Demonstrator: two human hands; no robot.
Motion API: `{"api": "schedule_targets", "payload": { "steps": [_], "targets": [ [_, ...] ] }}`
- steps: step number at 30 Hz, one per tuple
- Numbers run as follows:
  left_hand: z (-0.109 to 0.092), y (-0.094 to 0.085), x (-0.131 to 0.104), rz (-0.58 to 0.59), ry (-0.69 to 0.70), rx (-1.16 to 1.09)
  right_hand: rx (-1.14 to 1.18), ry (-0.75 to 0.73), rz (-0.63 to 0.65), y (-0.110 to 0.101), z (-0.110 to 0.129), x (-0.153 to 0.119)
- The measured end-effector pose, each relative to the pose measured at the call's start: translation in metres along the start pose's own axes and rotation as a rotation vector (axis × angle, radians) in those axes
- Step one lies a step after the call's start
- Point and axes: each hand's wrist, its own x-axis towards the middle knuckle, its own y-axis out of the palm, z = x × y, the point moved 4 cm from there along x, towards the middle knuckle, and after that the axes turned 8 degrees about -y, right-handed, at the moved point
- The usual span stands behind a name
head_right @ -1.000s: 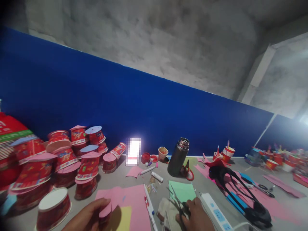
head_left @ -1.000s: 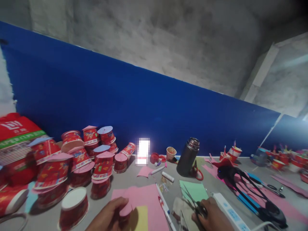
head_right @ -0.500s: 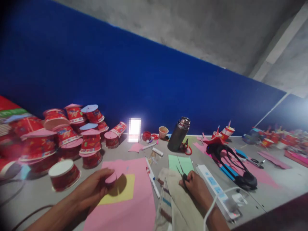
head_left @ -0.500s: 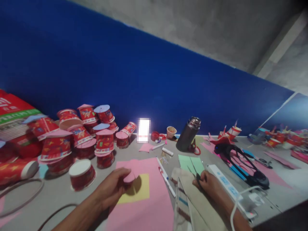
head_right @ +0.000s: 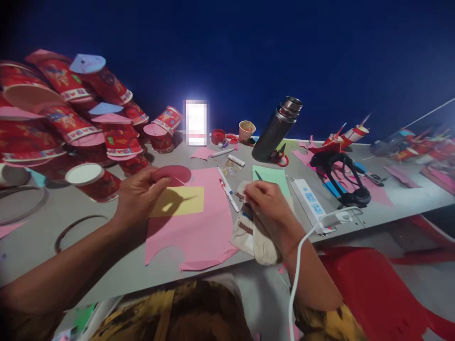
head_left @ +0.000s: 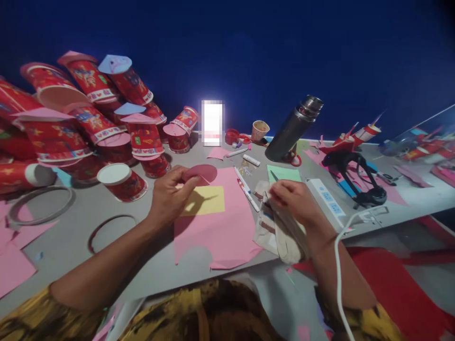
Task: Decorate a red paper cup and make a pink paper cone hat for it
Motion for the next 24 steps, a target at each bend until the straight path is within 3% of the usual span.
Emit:
{"api": "schedule_targets", "payload": {
  "steps": [3,5,8,11,14,17,20,22,24],
  "targets": [
    [-0.01,-0.004,-0.006,-0.102,0.434,0.215,0.415,0.144,0.36,0.07,0.016,0.012],
    [-0.008,-0.004,-0.008,-0.08,0.592,0.306,0.561,0.266,0.527,0.104,0.02,0.018],
    [-0.002,-0.004,-0.01,-0.039,0.704,0.423,0.661,0.283,0.544,0.126,0.023,0.026],
    [-0.001,-0.003,-0.011,-0.04,0.694,0.43,0.673,0.194,0.468,0.128,0.024,0.031],
    [-0.003,-0.003,-0.004,-0.047,0.478,0.297,0.64,0.148,0.442,0.128,0.025,0.035],
    [0.006,-0.003,0.009,0.002,-0.022,-0.096,0.576,0.089,0.423,0.129,0.027,0.042],
    [0.018,0.007,0.011,0.157,-0.542,-0.539,0.464,-0.012,0.382,0.131,0.026,0.049],
    [0.019,0.012,0.009,0.216,-0.708,-0.687,0.41,-0.058,0.352,0.133,0.022,0.052],
    [0.017,0.013,0.007,0.197,-0.731,-0.714,0.383,-0.071,0.333,0.136,0.016,0.053]
  ]
}}
